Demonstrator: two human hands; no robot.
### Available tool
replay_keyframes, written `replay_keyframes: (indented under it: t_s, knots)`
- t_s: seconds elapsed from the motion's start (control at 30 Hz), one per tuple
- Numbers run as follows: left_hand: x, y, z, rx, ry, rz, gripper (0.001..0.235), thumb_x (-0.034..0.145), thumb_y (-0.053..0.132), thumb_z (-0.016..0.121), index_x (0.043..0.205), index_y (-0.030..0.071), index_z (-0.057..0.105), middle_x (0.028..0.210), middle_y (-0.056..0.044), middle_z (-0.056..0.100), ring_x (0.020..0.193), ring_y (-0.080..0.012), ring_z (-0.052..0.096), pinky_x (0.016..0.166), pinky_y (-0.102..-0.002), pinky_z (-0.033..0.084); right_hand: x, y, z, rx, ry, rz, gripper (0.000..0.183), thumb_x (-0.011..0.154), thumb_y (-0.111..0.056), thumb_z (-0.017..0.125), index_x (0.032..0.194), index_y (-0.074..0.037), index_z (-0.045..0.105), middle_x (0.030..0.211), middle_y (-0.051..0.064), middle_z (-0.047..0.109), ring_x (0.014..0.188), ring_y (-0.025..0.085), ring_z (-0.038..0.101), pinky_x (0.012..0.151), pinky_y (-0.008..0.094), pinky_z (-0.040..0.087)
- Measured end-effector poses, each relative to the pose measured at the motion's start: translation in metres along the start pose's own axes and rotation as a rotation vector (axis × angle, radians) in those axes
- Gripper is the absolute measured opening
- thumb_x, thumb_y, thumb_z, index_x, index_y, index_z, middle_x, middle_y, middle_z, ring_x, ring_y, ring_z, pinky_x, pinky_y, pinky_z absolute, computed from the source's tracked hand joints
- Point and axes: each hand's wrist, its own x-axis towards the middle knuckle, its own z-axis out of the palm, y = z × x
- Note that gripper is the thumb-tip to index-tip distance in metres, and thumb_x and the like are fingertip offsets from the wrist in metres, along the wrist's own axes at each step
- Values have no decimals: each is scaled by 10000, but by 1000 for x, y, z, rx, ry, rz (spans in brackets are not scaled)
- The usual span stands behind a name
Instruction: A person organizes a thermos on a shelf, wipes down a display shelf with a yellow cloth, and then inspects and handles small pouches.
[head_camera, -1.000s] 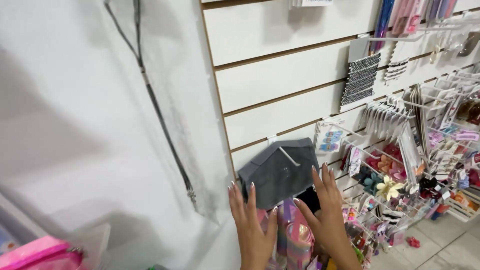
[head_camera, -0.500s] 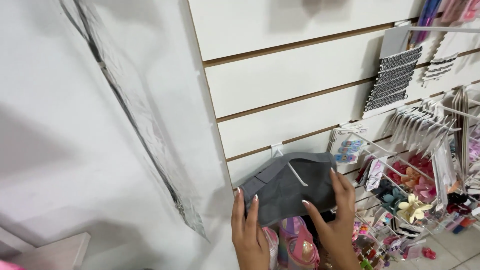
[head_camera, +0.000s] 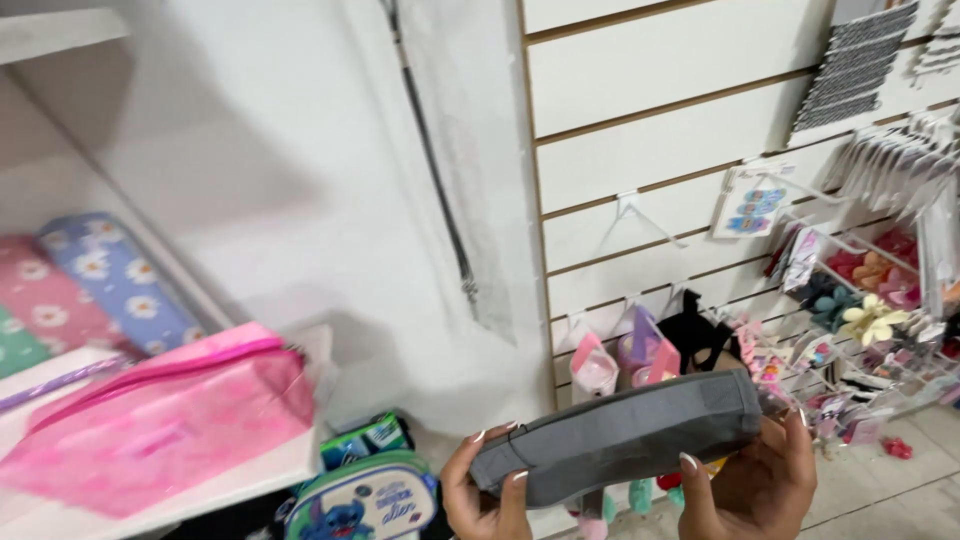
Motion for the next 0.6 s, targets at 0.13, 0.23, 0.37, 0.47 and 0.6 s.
replay_keyframes:
  t_s: [0.13, 0.23, 0.37, 0.47, 0.6]
  knots:
    - [-2, 41, -110, -2, -105, 117, 377, 932, 224, 734, 1238, 35, 623, 1072, -212, 741, 973, -315, 790, 834, -385, 675, -44, -88, 25, -118, -112, -36, 811, 874, -193, 624, 1559, 160, 368, 1385, 294, 364, 1275, 388, 480, 1045, 455, 474]
    - [-10, 48, -186, 22, -125, 66, 363, 928, 243, 734, 1216, 49, 627, 1051, -256, 753, 886, -278, 768, 709, -317, 632, -101, -101, 29, -55, -331, 155, 812, 854, -387, 557, 1492, 103, 445, 1436, 270, 515, 1372, 379, 533, 1161, 456, 453]
    - [-37, 14, -288, 209, -21, -7, 382, 885, 248, 741, 1214, 76, 649, 1066, -221, 773, 973, -307, 785, 816, -398, 658, -216, -51, 26, 195, -394, 271, 684, 811, -237, 632, 1407, 78, 516, 1120, 214, 687, 998, 267, 698, 894, 311, 550]
    - [-69, -32, -353, 356, 53, 46, 402, 891, 302, 714, 1218, 78, 652, 1043, -196, 780, 956, -289, 787, 829, -388, 639, -302, -17, 19, 94, -415, 346, 644, 813, -291, 678, 1347, 58, 593, 1112, 162, 666, 960, 223, 662, 847, 304, 530]
    - [-132, -113, -429, 396, 189, -11, 419, 871, 301, 703, 1220, 78, 644, 1091, -187, 770, 1010, -280, 779, 890, -382, 627, -420, 60, 0, 136, -420, 341, 607, 784, -238, 693, 1302, 67, 604, 1093, 151, 649, 913, 190, 651, 792, 262, 527]
